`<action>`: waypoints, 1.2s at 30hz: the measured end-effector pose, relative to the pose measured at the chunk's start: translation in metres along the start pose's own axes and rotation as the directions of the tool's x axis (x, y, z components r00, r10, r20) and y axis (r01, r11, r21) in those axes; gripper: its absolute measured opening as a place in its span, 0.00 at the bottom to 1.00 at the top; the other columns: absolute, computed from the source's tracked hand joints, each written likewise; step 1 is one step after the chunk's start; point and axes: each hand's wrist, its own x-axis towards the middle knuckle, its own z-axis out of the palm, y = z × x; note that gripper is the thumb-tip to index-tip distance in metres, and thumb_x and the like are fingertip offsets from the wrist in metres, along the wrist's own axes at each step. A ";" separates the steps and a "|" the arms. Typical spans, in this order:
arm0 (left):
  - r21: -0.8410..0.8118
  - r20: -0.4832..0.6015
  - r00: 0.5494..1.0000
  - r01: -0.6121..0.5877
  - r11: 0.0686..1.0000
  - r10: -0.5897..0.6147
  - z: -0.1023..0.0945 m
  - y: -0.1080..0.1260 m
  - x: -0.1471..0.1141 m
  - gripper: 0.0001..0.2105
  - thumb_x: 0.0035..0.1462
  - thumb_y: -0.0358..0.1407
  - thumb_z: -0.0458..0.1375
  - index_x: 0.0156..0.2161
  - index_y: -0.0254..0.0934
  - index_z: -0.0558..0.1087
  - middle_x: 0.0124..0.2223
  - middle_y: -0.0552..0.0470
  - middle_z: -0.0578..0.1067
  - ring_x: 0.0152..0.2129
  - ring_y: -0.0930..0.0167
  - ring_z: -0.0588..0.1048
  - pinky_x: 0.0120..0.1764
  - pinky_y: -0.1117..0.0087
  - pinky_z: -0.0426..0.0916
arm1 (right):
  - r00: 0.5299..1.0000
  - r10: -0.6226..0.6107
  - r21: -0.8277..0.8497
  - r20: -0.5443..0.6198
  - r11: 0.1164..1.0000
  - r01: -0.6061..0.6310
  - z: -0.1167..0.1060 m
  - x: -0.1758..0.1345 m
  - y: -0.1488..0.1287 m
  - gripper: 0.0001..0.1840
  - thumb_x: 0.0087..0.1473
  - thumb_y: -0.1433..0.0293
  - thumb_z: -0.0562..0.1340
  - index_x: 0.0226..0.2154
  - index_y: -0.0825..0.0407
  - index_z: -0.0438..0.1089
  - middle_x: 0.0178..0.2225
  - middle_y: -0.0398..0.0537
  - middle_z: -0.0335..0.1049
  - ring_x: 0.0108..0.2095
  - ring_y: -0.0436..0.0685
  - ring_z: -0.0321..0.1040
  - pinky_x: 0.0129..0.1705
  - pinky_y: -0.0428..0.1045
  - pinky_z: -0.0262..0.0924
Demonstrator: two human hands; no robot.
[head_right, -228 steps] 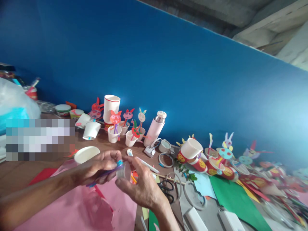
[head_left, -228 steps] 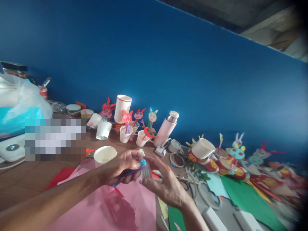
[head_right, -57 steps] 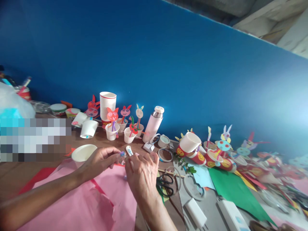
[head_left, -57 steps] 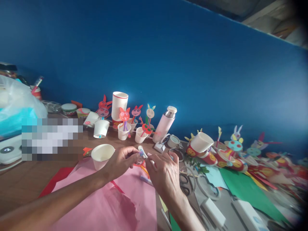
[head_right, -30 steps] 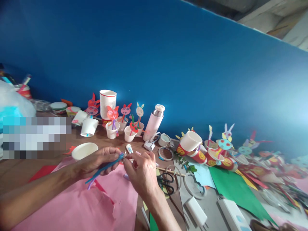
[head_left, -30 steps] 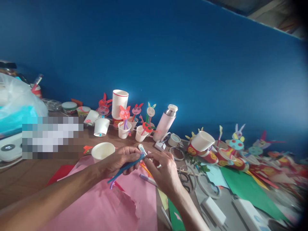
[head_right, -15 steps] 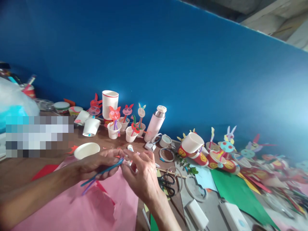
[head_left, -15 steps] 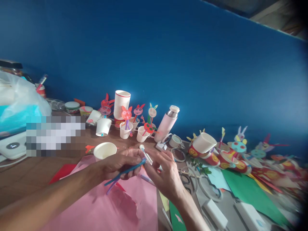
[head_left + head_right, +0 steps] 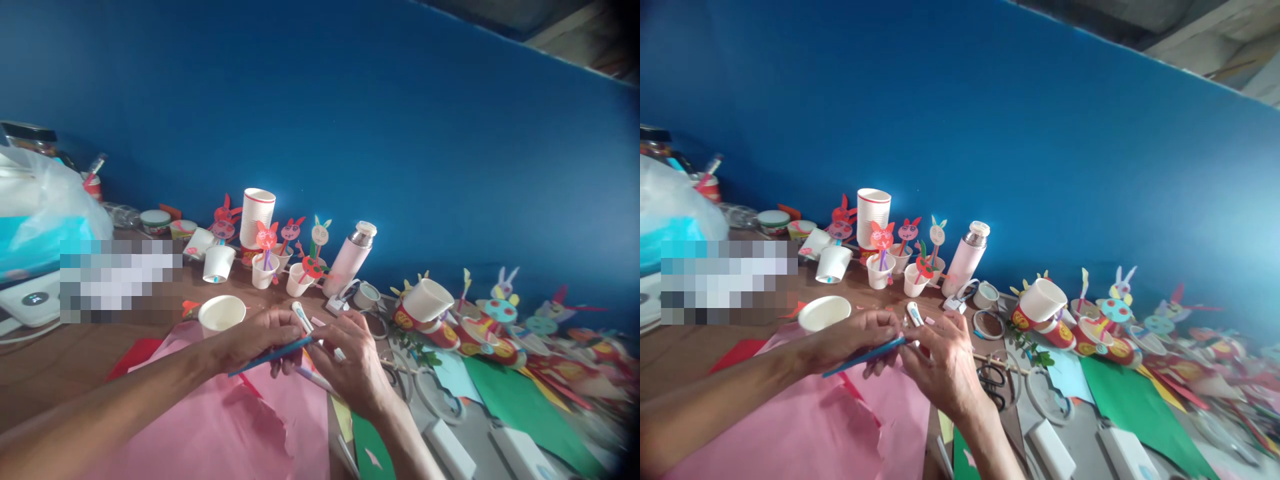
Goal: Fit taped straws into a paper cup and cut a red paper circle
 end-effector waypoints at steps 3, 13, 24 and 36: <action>0.176 -0.033 0.995 -0.087 0.980 0.095 0.002 0.000 0.000 0.12 0.57 0.41 0.55 0.36 0.32 0.72 0.30 0.50 0.75 0.25 0.73 0.73 0.27 0.73 0.67 | 0.997 0.074 -0.006 0.012 0.997 -0.074 0.000 -0.001 0.002 0.04 0.51 0.73 0.61 0.28 0.50 0.72 0.20 0.38 0.63 0.24 0.49 0.57 0.44 0.51 0.50; 0.349 -0.249 0.946 -0.111 0.931 0.206 0.012 -0.004 -0.001 0.14 0.55 0.43 0.56 0.34 0.31 0.73 0.26 0.52 0.72 0.22 0.72 0.72 0.23 0.74 0.65 | 0.960 0.260 0.036 0.106 0.964 -0.265 -0.005 0.002 -0.007 0.07 0.55 0.67 0.59 0.36 0.50 0.71 0.18 0.36 0.59 0.24 0.50 0.59 0.43 0.51 0.48; 0.312 -0.374 0.903 -0.093 0.945 0.213 0.010 -0.007 0.002 0.10 0.56 0.39 0.55 0.31 0.32 0.71 0.22 0.57 0.70 0.17 0.78 0.65 0.18 0.79 0.59 | 0.966 0.251 -0.049 0.065 0.968 -0.248 -0.002 0.002 -0.008 0.08 0.54 0.68 0.61 0.38 0.46 0.70 0.23 0.38 0.67 0.31 0.53 0.62 0.45 0.51 0.46; 0.202 -0.378 0.909 -0.104 0.974 0.176 0.013 -0.002 0.003 0.11 0.54 0.40 0.57 0.28 0.32 0.70 0.18 0.59 0.67 0.15 0.80 0.62 0.17 0.80 0.55 | 0.968 0.253 -0.198 -0.007 0.948 -0.249 0.009 0.000 -0.002 0.08 0.54 0.66 0.61 0.39 0.46 0.69 0.27 0.41 0.69 0.33 0.56 0.62 0.44 0.52 0.46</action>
